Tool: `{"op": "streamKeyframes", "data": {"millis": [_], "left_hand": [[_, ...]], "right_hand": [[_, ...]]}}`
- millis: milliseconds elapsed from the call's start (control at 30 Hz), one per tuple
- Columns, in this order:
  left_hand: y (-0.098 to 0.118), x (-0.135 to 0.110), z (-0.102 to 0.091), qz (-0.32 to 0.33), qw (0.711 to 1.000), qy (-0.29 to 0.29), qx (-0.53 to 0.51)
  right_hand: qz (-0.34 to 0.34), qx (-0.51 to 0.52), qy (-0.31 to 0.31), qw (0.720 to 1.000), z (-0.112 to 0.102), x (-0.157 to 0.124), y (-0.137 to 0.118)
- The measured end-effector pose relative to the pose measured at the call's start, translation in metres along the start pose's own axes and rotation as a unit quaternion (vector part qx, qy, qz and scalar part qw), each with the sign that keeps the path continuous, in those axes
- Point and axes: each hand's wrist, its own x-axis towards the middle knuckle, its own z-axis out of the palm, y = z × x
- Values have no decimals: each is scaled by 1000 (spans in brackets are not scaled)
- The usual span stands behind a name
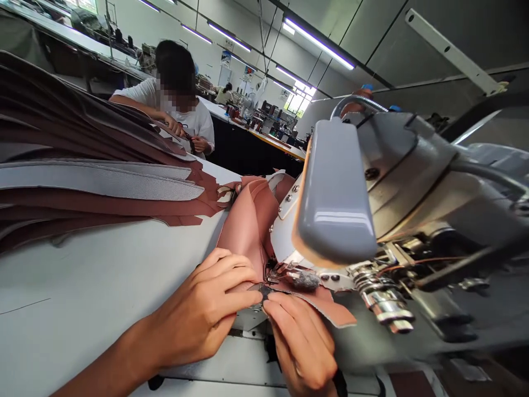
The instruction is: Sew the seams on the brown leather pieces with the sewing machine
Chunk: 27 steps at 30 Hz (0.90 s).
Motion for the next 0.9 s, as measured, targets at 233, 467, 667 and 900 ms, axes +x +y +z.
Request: {"op": "streamKeyframes", "data": {"millis": [233, 467, 667, 900], "left_hand": [[1, 1, -2, -6, 1000, -7, 12], [1, 3, -3, -13, 1000, -5, 9], [-2, 4, -3, -1, 1000, 10, 11], [-4, 5, -3, -3, 999, 15, 37]], "right_hand": [[10, 7, -3, 1000, 1, 4, -1], [16, -17, -4, 1000, 0, 1, -1], [20, -60, 7, 998, 0, 5, -4], [38, -56, 12, 998, 2, 1, -3]]}}
